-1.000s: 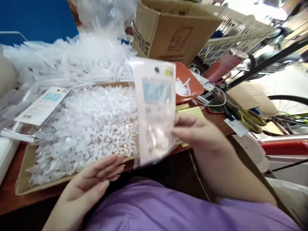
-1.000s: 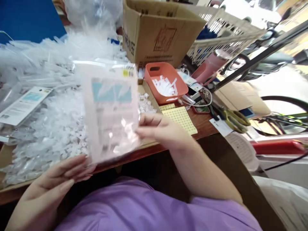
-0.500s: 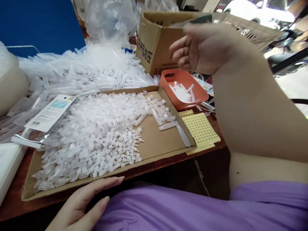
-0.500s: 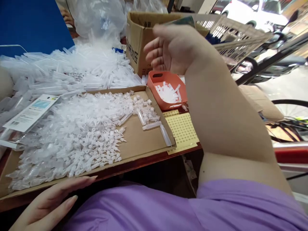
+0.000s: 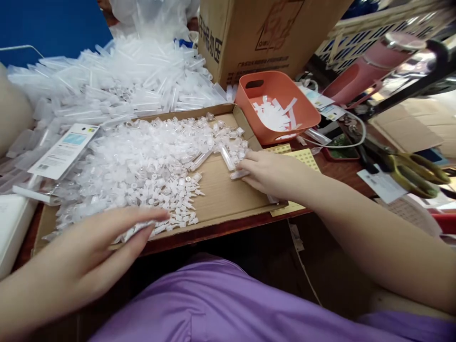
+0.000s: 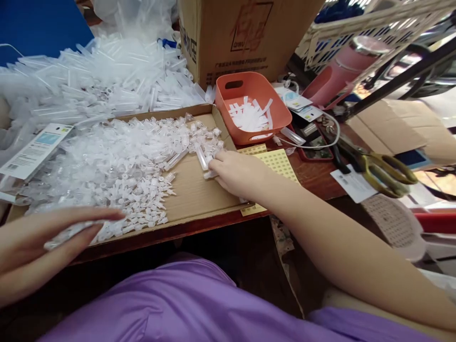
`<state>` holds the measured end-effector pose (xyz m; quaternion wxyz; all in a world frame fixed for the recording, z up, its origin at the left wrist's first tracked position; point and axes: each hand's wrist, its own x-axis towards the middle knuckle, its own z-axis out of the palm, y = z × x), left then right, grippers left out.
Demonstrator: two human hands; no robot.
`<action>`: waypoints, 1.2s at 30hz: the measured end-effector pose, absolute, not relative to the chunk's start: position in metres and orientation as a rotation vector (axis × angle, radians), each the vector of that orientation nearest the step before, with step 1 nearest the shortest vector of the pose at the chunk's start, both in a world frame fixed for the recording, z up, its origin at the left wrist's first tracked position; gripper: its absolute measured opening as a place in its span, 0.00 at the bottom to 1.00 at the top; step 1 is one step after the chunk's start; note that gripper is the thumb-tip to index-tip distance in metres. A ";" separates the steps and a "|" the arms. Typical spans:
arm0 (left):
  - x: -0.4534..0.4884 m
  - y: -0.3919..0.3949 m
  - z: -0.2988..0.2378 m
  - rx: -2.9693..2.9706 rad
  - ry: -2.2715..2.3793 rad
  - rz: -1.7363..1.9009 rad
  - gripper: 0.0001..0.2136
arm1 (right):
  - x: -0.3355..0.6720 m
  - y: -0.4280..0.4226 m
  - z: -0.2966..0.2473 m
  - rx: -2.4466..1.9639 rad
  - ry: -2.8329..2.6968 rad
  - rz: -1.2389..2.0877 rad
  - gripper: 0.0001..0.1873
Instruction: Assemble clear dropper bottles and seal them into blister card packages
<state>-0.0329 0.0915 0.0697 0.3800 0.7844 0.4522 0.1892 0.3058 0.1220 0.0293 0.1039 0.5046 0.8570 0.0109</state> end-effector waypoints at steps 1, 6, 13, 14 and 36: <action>-0.024 0.107 0.075 2.180 1.118 0.471 0.11 | 0.306 0.124 0.027 1.475 2.525 0.024 0.10; 0.041 0.174 0.081 2.706 1.199 0.142 0.16 | 0.313 0.125 0.023 1.334 2.761 0.066 0.09; 0.123 0.196 0.041 3.039 1.207 -0.236 0.11 | 0.311 0.084 0.024 2.159 3.170 -0.609 0.14; 0.127 0.197 0.038 3.039 1.232 -0.242 0.11 | 0.308 0.076 0.022 2.350 3.139 -0.811 0.17; 0.005 0.065 0.032 2.377 0.711 0.723 0.30 | 0.233 0.048 0.008 1.889 1.811 -3.259 0.21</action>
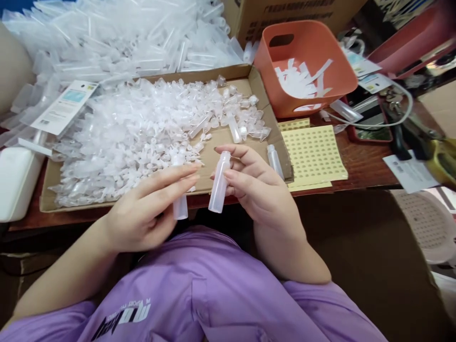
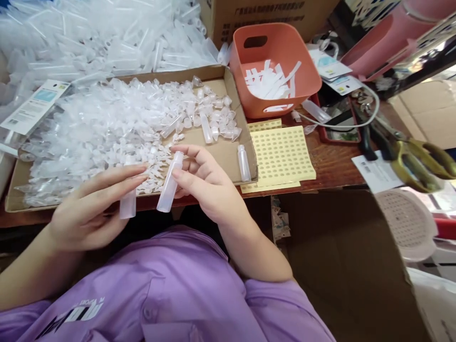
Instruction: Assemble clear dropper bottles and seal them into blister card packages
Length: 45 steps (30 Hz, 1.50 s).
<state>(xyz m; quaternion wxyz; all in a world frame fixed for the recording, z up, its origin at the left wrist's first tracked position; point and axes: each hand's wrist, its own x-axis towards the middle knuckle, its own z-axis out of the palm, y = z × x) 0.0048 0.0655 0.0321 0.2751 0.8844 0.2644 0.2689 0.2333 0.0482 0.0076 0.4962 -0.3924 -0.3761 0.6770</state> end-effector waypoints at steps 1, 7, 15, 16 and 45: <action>0.002 0.060 0.029 2.257 0.691 0.786 0.29 | 0.227 0.047 0.008 -0.924 -0.928 1.658 0.21; -0.005 0.032 0.005 1.715 0.781 1.131 0.24 | 0.190 0.032 0.011 -0.901 -1.062 1.660 0.18; -0.023 0.003 0.002 0.698 0.770 0.881 0.15 | 0.171 0.015 0.008 -0.988 -1.469 1.510 0.17; -0.026 0.001 0.000 0.618 0.738 0.870 0.12 | 0.170 0.015 0.006 -0.982 -1.520 1.501 0.17; -0.046 -0.003 -0.019 0.009 0.610 0.523 0.04 | 0.131 0.103 0.021 -1.210 -2.911 0.399 0.11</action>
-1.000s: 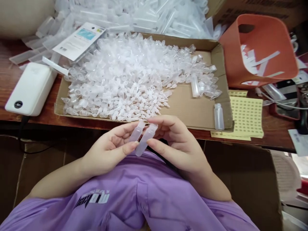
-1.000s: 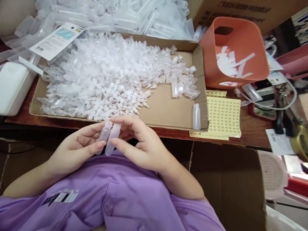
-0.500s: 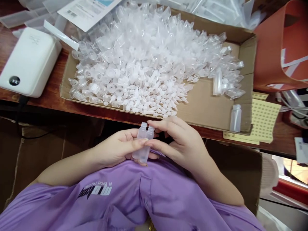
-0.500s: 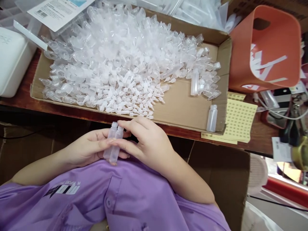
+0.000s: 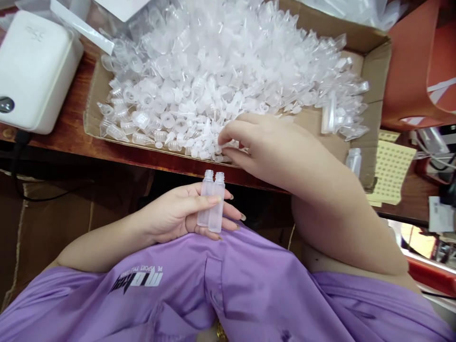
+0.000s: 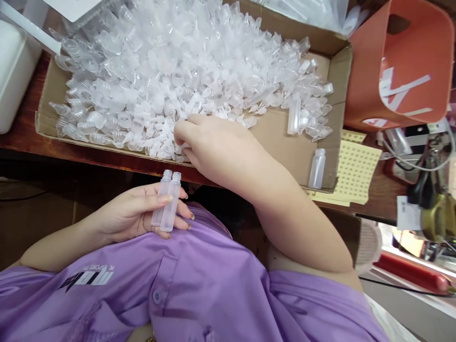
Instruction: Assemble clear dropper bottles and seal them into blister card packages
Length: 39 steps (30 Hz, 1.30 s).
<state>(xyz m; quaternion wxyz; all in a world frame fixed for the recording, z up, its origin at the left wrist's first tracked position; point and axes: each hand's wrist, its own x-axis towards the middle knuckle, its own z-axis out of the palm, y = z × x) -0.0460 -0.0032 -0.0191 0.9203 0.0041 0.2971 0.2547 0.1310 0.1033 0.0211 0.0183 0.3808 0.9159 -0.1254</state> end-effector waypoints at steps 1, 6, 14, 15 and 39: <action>-0.046 -0.003 -0.019 0.006 0.602 0.522 0.04 | 0.130 0.103 0.021 1.196 2.831 -0.392 0.10; -0.046 -0.002 -0.021 0.004 0.590 0.510 0.06 | 0.137 0.092 0.026 1.430 2.855 -0.661 0.07; -0.036 -0.004 -0.020 0.137 0.632 0.449 0.11 | 0.171 0.059 0.033 1.819 2.314 -2.023 0.03; -0.034 -0.005 -0.020 0.171 0.641 0.446 0.11 | 0.175 0.056 0.032 1.813 2.242 -2.089 0.03; 0.000 -0.016 -0.016 0.477 0.999 0.422 0.06 | 0.208 0.037 0.022 1.572 2.304 -1.846 0.08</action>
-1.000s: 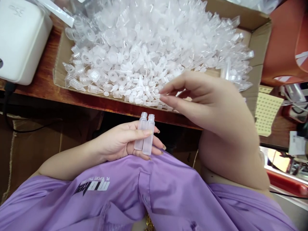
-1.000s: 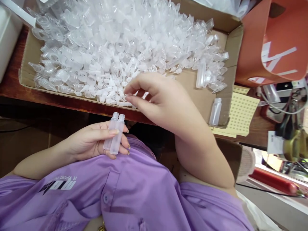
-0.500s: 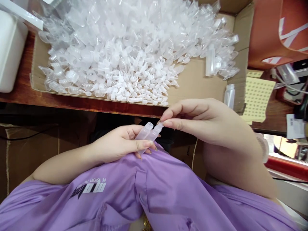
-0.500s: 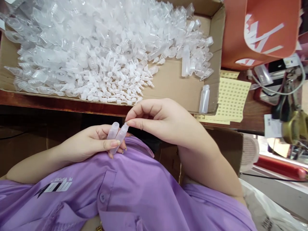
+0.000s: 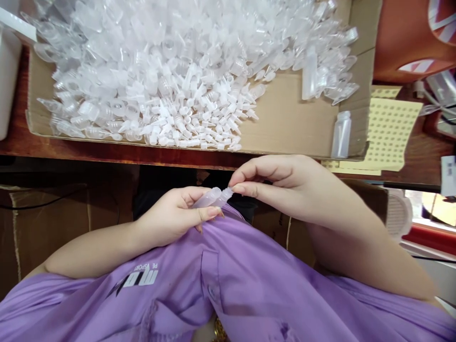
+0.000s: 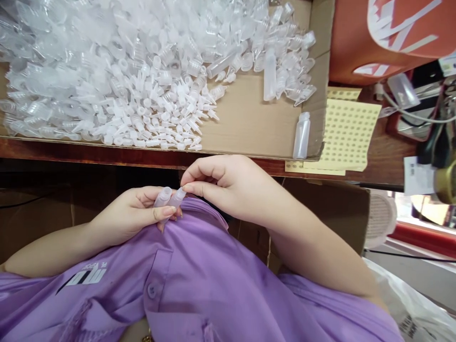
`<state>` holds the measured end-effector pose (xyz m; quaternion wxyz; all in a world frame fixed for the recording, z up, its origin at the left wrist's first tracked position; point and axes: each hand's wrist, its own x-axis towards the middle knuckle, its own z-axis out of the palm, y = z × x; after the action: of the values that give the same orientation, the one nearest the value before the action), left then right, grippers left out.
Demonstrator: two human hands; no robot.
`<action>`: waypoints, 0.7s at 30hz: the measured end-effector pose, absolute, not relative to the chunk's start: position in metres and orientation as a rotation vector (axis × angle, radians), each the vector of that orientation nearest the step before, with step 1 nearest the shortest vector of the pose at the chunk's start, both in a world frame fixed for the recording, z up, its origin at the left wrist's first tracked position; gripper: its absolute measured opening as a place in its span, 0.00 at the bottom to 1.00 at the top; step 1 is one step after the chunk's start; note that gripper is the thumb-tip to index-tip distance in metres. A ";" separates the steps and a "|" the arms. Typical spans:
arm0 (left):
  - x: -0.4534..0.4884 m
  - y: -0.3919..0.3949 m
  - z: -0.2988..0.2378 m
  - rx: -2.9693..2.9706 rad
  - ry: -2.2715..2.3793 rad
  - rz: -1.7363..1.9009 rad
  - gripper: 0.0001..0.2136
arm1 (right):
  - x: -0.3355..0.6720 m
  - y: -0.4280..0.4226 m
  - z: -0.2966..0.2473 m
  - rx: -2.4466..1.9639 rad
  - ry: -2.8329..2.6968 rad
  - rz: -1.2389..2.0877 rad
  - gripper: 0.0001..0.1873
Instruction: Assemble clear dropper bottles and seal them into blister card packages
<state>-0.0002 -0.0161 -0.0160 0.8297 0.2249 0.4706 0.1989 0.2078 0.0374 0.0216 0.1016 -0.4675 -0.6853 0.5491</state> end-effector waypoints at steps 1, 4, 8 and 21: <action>0.000 -0.016 -0.016 0.486 1.008 0.421 0.07 | 0.208 0.037 0.020 -1.378 -2.033 1.628 0.08; 0.001 -0.017 -0.017 0.513 1.027 0.407 0.07 | 0.210 0.035 0.017 -1.375 -2.059 1.625 0.07; 0.001 -0.014 -0.015 0.527 1.020 0.379 0.06 | 0.211 0.033 0.015 -1.366 -2.007 1.660 0.07; 0.005 0.001 -0.002 0.039 0.807 0.430 0.05 | 0.223 0.108 0.014 -1.188 -2.718 0.793 0.08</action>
<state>0.0045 0.0009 -0.0024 0.8971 0.0191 0.3896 0.2076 0.2231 0.1080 0.0136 0.0356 -0.3868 -0.8846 0.2580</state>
